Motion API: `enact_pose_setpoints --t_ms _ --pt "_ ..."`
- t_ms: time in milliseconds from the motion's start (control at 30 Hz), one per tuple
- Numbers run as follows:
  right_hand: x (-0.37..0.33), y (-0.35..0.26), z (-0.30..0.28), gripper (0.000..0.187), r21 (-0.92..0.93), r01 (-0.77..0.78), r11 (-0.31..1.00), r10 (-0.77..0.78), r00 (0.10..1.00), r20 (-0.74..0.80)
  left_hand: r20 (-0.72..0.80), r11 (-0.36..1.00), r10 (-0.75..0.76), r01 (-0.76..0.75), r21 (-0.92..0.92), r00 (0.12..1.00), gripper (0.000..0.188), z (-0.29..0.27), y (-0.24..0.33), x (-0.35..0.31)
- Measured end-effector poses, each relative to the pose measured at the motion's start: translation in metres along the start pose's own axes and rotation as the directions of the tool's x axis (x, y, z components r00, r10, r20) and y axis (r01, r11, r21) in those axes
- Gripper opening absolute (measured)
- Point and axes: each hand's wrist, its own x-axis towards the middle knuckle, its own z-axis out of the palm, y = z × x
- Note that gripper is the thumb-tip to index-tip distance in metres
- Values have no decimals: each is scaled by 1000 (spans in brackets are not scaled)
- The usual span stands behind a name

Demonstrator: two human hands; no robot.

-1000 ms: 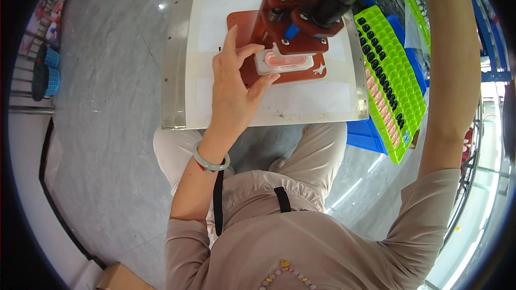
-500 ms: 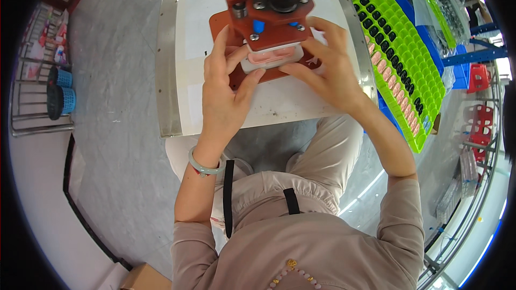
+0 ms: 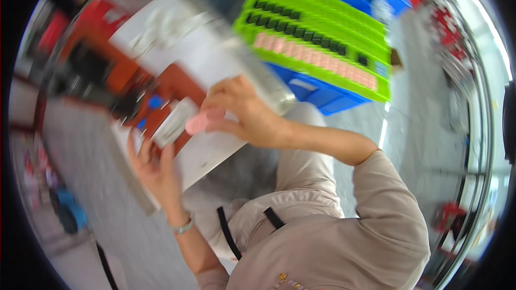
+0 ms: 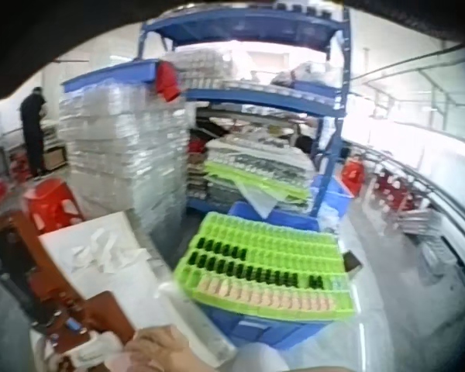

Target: The person sits on the floor and uses a manual press machine to process small plastic parts. They pick up black, blue, and pink plastic pieces from a green tray, place them into the press, operate the lever, and return the processed items to the tray.

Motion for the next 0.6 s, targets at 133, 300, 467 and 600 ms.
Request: enact_pose_setpoints --t_ms 133,300,467,600 --pt "-60 34 -92 21 -130 -138 982 79 922 -379 -63 998 -25 29 63 998 61 0 19 -7" --pt "-222 140 -218 22 -262 -859 440 154 360 -920 -13 990 -22 24 142 1000 59 1 25 -10" --pt "-290 184 -224 22 -214 -969 121 133 229 -964 -34 975 -27 34 219 999 57 -3 29 -6" --pt "-284 194 -220 25 -207 -978 11 118 207 -971 -31 970 -7 14 243 999 52 -2 30 -6"
